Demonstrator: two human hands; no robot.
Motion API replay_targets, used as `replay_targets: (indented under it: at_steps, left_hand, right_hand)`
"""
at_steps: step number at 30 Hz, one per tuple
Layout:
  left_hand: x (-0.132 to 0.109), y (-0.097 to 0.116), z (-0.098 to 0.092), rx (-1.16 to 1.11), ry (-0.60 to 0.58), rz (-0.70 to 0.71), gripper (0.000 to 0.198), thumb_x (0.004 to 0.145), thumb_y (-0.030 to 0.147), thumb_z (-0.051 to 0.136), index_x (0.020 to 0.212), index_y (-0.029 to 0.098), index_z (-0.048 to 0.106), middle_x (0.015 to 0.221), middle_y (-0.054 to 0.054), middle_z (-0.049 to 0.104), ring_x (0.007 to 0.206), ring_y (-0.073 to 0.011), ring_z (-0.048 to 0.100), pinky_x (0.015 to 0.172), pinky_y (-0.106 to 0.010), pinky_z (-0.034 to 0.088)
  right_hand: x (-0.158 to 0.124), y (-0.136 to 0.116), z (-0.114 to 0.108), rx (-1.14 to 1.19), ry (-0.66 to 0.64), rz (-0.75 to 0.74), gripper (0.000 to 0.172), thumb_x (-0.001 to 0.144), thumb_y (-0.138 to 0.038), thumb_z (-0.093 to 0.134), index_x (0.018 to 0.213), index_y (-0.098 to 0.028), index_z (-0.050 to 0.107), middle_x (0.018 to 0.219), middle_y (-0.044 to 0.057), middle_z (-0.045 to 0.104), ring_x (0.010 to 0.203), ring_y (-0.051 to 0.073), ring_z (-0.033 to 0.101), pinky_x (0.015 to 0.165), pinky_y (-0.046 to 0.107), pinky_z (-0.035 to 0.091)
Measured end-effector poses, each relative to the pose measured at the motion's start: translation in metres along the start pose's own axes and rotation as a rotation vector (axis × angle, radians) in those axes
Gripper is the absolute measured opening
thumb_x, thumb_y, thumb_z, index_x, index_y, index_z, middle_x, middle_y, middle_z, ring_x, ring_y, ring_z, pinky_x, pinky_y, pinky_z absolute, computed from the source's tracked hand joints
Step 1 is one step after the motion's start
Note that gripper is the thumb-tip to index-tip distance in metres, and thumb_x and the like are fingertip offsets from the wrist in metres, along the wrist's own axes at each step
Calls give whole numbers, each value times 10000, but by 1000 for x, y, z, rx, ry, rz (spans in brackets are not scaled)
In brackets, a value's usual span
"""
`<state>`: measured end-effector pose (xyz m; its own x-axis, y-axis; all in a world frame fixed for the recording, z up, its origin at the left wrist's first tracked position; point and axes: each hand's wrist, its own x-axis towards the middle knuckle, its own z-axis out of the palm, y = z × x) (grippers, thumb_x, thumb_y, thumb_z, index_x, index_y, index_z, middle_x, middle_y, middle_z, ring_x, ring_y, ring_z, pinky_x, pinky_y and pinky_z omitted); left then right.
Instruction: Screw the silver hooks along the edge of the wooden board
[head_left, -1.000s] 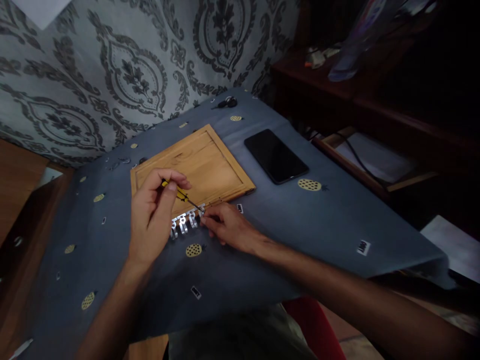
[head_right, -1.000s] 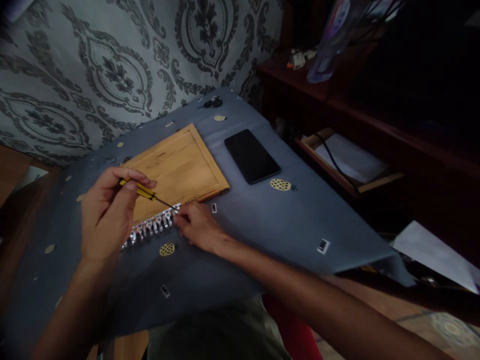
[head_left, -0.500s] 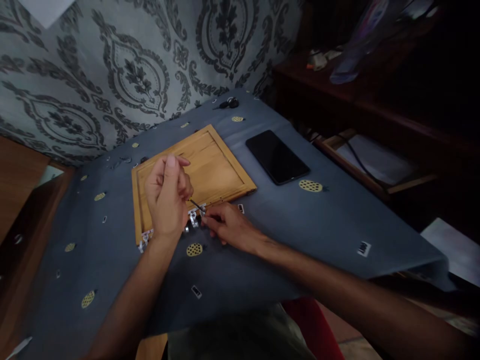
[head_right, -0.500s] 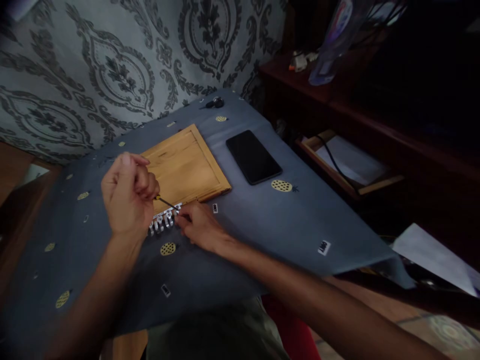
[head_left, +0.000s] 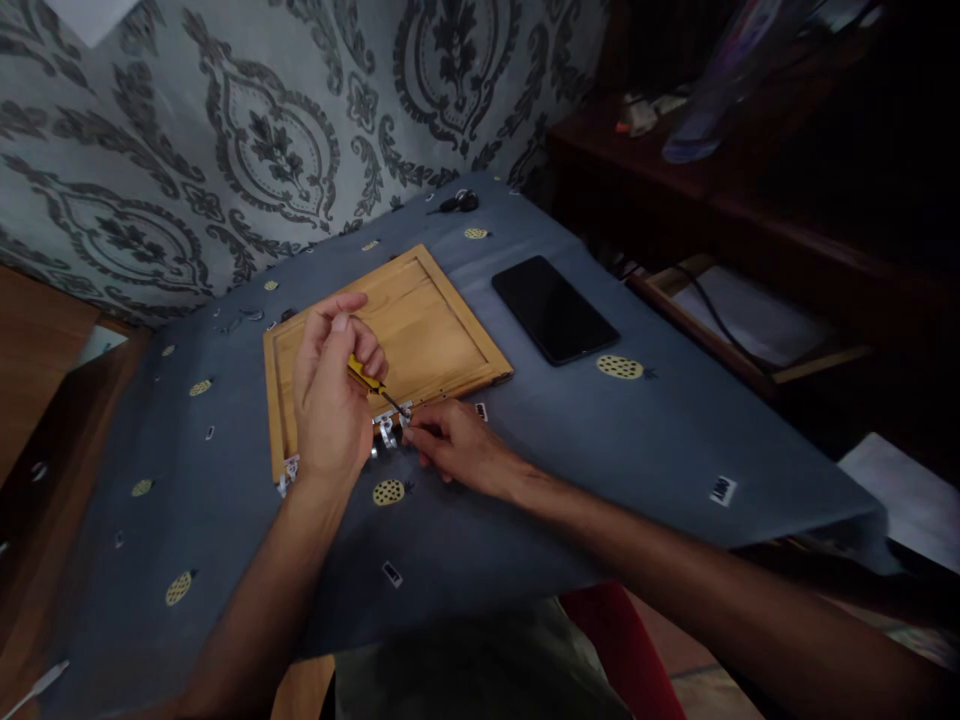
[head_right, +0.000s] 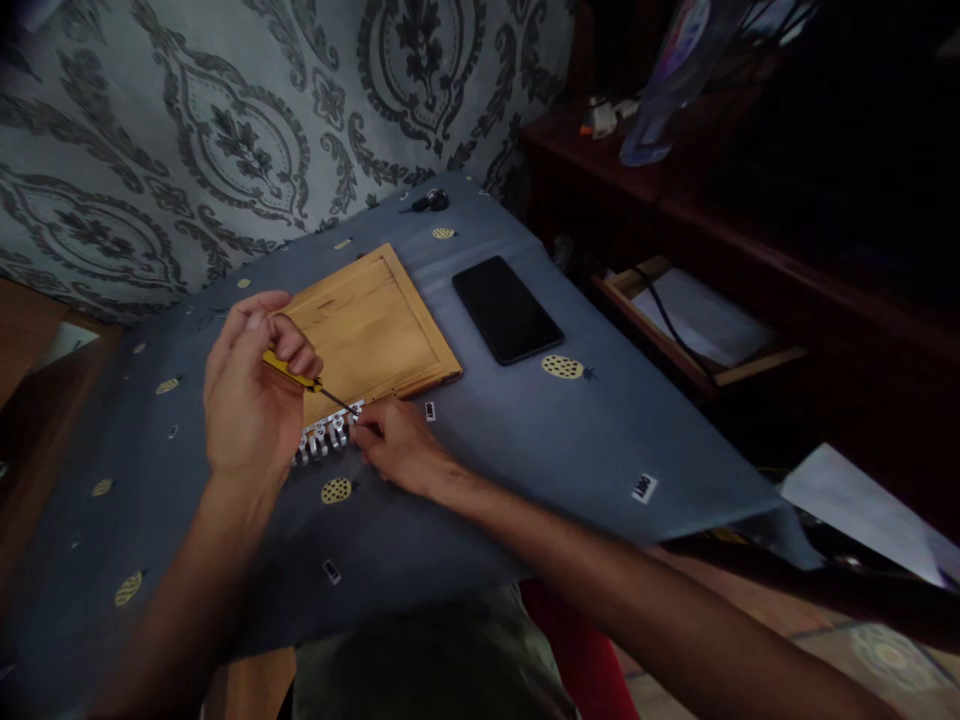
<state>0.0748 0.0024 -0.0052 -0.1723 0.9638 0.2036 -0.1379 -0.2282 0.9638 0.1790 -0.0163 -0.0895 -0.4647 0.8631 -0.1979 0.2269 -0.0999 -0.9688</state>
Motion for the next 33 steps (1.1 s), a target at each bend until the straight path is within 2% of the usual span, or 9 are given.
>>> replay_targets:
  at_steps: [4, 8, 11, 14, 16, 18, 22, 26, 33]
  left_hand:
    - [6, -3, -3, 49, -3, 10, 145, 871, 363, 610, 807, 238, 571, 544, 69, 244, 454, -92, 207, 421, -251, 193]
    - [9, -5, -6, 70, -62, 6, 228, 869, 445, 630, 794, 239, 568, 495, 90, 183, 413, -85, 138, 406, -262, 132]
    - [8, -3, -6, 75, -99, -7, 175, 884, 375, 619, 792, 231, 580, 492, 84, 223, 420, -80, 165, 409, -249, 169]
    - [2, 2, -5, 108, -80, 15, 159, 903, 359, 606, 814, 227, 597, 552, 52, 356, 484, -93, 332, 476, -254, 326]
    - [-2, 4, -4, 117, -58, 33, 148, 904, 357, 615, 838, 226, 604, 610, 36, 407, 540, -100, 400, 529, -262, 380]
    - [-4, 5, -3, 100, -54, 28, 117, 896, 332, 625, 851, 227, 605, 609, 45, 366, 523, -94, 361, 501, -257, 346]
    - [0, 2, -3, 94, -83, 10, 82, 865, 310, 626, 838, 242, 589, 530, 77, 235, 449, -91, 198, 431, -265, 200]
    - [7, 0, -5, 45, -124, -16, 62, 809, 270, 627, 834, 239, 579, 474, 102, 182, 412, -80, 122, 415, -263, 124]
    - [9, 3, -12, 43, -229, -65, 169, 750, 219, 624, 919, 213, 617, 434, 128, 190, 390, -62, 115, 414, -234, 154]
  right_hand:
    - [0, 0, 0, -5, -3, 9, 237, 903, -123, 508, 683, -147, 595, 548, -37, 568, 357, 53, 467, 389, 170, 333]
    - [-1, -3, -1, 4, -18, 24, 234, 906, -123, 507, 694, -148, 600, 550, -38, 571, 357, 53, 469, 389, 170, 338]
    - [-1, -3, -1, 7, -18, 28, 235, 911, -124, 506, 696, -150, 596, 549, -41, 567, 354, 56, 470, 383, 175, 333]
    - [-1, -2, -1, 13, -9, 13, 240, 910, -114, 510, 688, -148, 594, 540, -47, 557, 356, 51, 463, 395, 176, 330]
    - [0, 0, 0, 19, -5, -3, 239, 906, -107, 515, 689, -143, 609, 525, -48, 553, 356, 51, 462, 410, 181, 332]
    - [0, 0, 0, 21, 5, -7, 232, 899, -106, 523, 695, -138, 628, 515, -47, 553, 355, 56, 460, 418, 190, 332]
    - [-1, -1, 0, 13, 19, 3, 228, 893, -108, 532, 693, -135, 640, 532, -35, 580, 358, 58, 466, 416, 192, 332]
    - [-2, -4, -1, -6, 7, 15, 230, 898, -103, 533, 689, -140, 623, 546, -37, 582, 360, 56, 478, 417, 182, 347]
    - [-2, -5, -2, -20, 3, 34, 229, 910, -115, 538, 700, -146, 621, 542, -43, 580, 355, 58, 471, 422, 183, 360]
